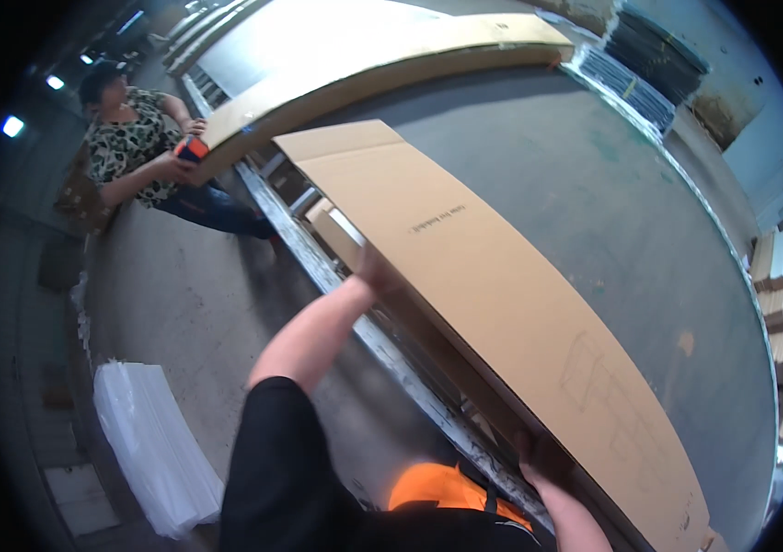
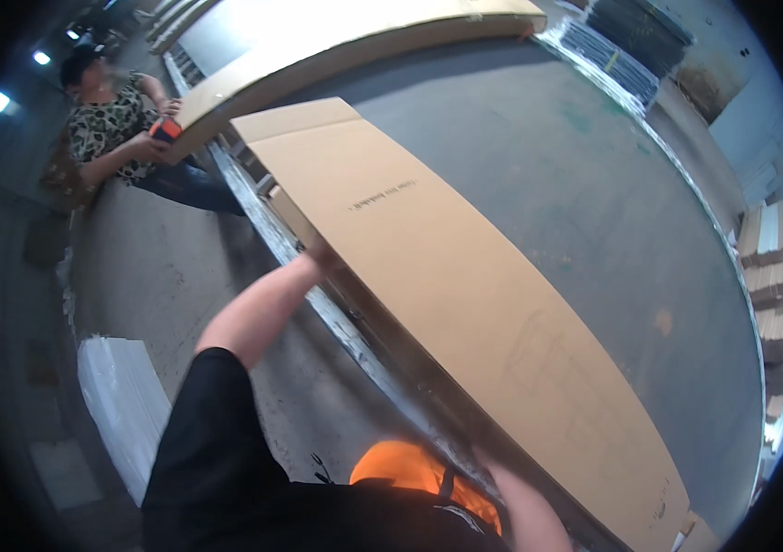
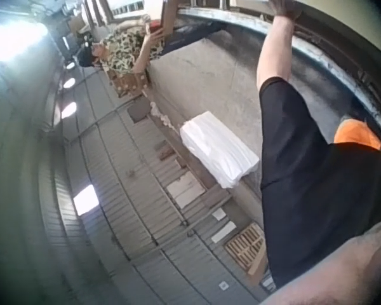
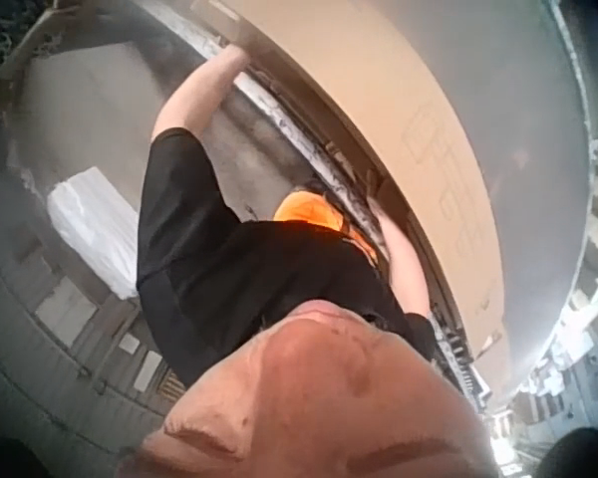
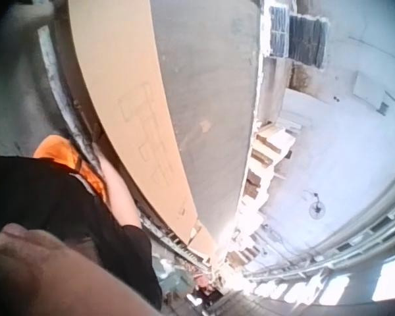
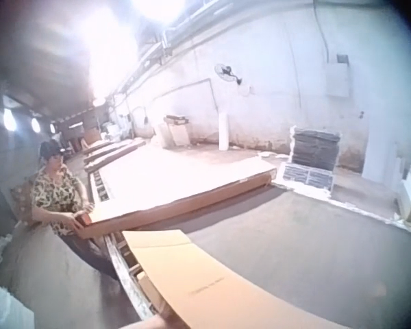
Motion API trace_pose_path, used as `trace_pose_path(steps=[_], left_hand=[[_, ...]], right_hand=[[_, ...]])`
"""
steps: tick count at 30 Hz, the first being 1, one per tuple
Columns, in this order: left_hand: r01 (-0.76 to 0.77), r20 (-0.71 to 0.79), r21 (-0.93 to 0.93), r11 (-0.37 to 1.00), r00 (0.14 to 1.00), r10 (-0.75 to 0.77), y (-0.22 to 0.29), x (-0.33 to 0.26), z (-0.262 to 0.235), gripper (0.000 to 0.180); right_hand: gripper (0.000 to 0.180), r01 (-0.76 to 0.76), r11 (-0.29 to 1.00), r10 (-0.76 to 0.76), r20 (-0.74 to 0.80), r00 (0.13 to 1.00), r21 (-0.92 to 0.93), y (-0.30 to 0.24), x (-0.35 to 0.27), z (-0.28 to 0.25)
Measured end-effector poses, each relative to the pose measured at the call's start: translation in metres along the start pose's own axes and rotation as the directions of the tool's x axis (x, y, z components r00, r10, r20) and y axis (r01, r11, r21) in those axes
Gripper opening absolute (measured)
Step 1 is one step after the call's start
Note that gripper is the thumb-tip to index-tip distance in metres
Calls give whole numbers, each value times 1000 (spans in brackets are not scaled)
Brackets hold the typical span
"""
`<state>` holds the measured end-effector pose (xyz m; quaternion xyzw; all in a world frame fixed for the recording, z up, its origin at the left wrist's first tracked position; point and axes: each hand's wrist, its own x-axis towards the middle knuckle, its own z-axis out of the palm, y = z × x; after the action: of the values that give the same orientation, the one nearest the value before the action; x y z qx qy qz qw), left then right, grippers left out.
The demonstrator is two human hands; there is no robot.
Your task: The person tapes the edges of long cardboard boxes using a tape dispenser and places white foam pieces inside the open boxes on a long table.
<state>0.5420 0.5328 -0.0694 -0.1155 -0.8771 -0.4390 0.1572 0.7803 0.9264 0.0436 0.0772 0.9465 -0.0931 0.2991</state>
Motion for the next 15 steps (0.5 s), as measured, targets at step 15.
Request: trace_pose_path(steps=[15], left_hand=[[-239, 375, 301, 923, 920, 116, 211, -85, 102, 45]], right_hand=[[35, 117, 983, -66, -320, 945, 144, 108, -61, 27]])
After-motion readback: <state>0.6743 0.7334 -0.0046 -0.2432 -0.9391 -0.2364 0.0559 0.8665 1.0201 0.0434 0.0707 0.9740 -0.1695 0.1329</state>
